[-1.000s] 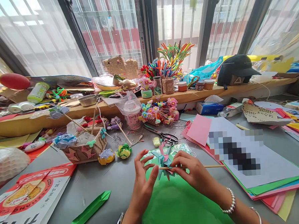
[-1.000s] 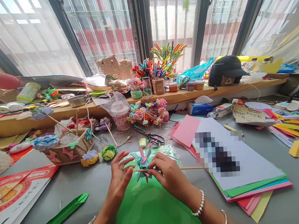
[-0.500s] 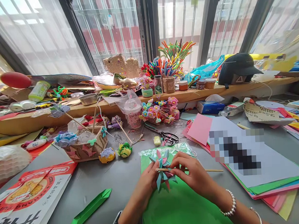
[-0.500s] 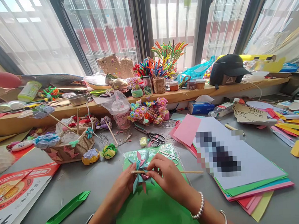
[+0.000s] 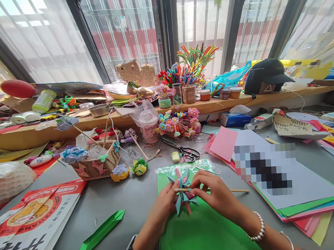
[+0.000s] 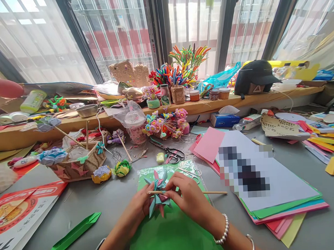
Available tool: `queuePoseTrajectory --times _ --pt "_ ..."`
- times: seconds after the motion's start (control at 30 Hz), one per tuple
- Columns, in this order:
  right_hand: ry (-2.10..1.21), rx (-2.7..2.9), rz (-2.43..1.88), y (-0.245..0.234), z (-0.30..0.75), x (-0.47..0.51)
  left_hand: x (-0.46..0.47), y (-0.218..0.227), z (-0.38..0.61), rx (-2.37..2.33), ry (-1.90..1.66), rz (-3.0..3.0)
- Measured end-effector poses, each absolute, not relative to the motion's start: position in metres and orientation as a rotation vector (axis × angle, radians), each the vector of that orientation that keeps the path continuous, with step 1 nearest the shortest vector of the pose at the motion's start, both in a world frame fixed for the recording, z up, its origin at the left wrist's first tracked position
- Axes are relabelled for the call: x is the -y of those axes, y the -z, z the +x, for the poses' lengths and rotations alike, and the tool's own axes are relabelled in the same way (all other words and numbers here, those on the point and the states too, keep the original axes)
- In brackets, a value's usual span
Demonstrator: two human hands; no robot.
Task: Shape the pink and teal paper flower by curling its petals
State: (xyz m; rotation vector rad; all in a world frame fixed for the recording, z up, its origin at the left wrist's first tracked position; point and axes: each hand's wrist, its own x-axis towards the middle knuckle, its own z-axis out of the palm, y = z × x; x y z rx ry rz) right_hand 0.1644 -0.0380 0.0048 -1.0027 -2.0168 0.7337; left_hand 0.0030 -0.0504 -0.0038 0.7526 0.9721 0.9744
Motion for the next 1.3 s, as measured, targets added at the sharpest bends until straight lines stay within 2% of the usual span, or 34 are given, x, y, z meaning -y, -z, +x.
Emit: queuePoseTrajectory --times 1.3 --pt "-0.852 1.999 -1.088 -0.0114 0.1650 0.0403 0.0515 0.0040 0.0016 -0.916 -0.927 0.787"
